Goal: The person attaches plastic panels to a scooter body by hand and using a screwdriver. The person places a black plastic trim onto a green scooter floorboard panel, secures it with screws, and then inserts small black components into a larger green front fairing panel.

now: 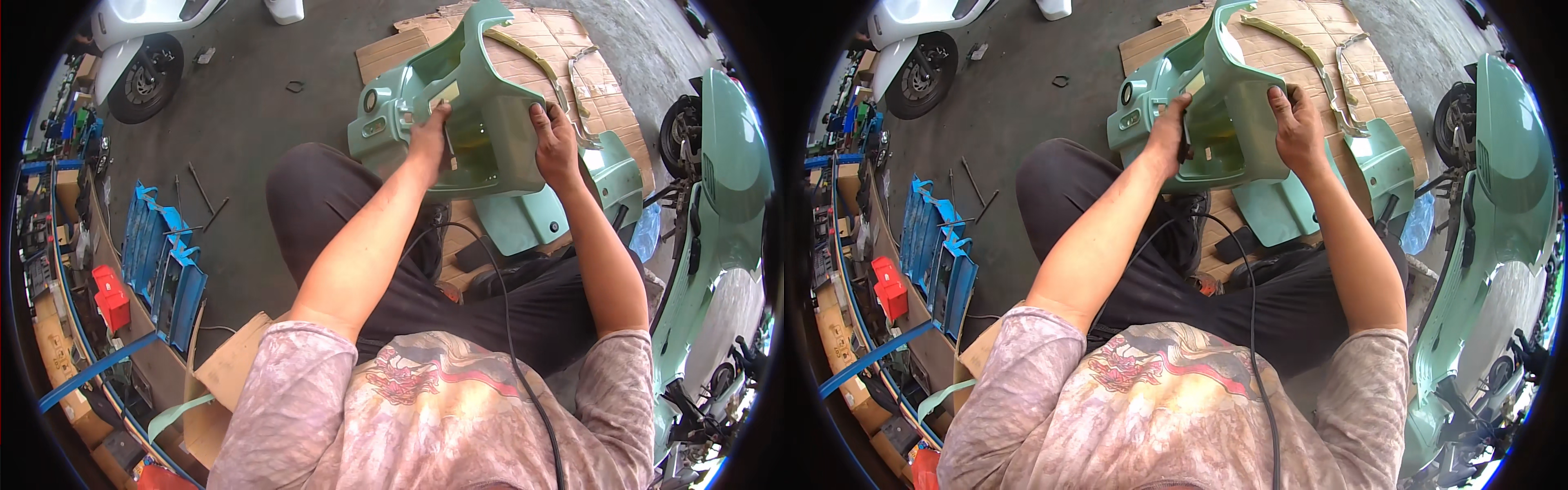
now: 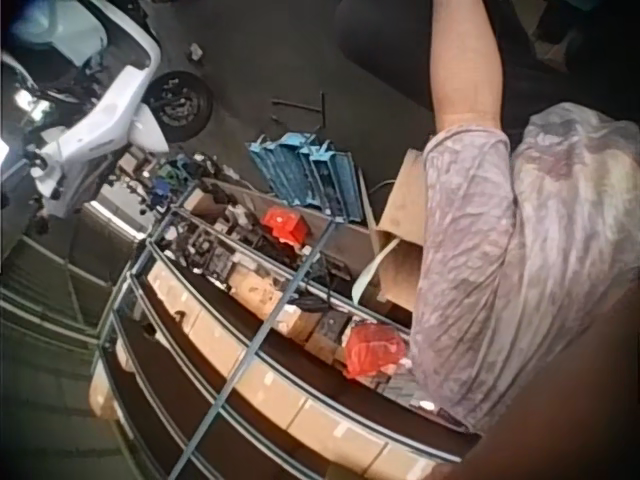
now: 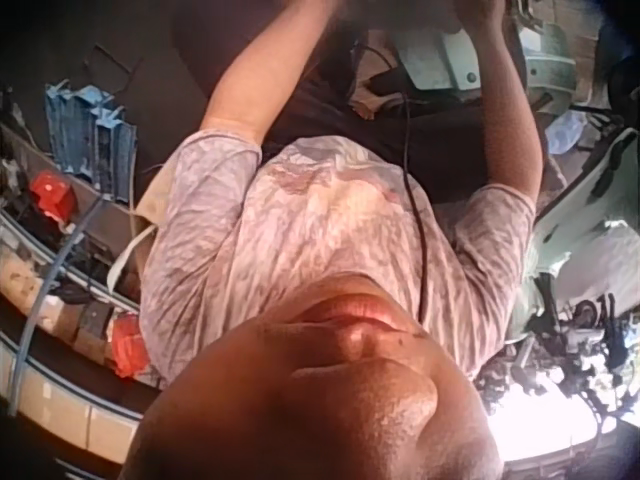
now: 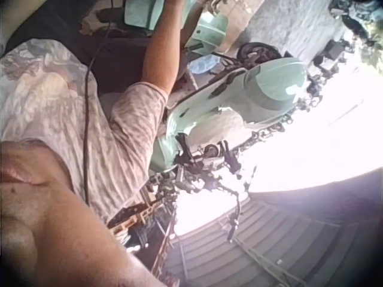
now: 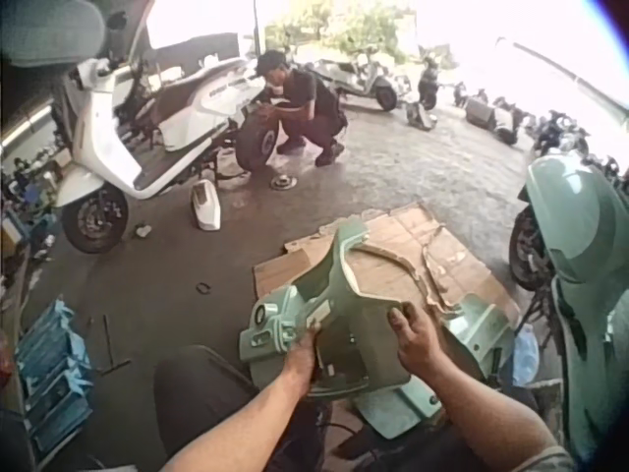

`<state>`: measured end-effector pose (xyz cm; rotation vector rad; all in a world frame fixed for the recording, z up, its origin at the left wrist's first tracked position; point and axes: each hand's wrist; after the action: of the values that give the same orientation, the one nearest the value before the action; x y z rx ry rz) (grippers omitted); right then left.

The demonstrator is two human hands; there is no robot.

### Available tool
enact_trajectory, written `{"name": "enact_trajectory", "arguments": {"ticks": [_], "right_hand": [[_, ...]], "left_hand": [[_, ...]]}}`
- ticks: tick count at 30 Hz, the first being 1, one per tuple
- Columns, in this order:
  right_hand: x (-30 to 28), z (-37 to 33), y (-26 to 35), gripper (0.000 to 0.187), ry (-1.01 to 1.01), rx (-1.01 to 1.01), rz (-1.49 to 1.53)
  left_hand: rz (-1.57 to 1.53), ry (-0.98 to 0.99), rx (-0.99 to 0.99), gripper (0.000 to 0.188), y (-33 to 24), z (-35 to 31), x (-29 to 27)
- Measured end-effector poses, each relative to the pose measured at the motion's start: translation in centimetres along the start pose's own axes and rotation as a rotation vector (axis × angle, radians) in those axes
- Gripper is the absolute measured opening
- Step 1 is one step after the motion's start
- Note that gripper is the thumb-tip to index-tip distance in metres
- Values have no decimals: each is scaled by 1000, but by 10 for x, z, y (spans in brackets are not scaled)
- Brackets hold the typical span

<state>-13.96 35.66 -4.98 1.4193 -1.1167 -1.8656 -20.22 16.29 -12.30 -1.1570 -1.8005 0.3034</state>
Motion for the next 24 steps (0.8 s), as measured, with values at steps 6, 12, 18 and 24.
{"name": "enact_trajectory", "arguments": {"ticks": [6, 12, 18, 24], "right_hand": [[-13, -25, -11, 35, 2, 28, 24], [-22, -37, -25, 35, -14, 80, 57], [-22, -39, -12, 35, 29, 152, 122], [-21, -36, -7, 36, 28, 171, 137]], "left_hand": [[-25, -22, -24, 53, 72, -10, -7], [40, 158, -6, 65, 107, -22, -7], [-63, 226, -111, 54, 105, -17, -3], [-59, 117, -190, 46, 106, -17, 2]]}}
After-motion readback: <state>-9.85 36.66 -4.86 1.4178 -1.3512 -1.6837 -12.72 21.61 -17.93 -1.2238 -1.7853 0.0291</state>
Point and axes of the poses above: each hand's wrist, its own z-axis towards the middle knuckle, its own x-axis out of the palm, y = z × x, and after that the axes turned 13 degrees about -z, right-handed
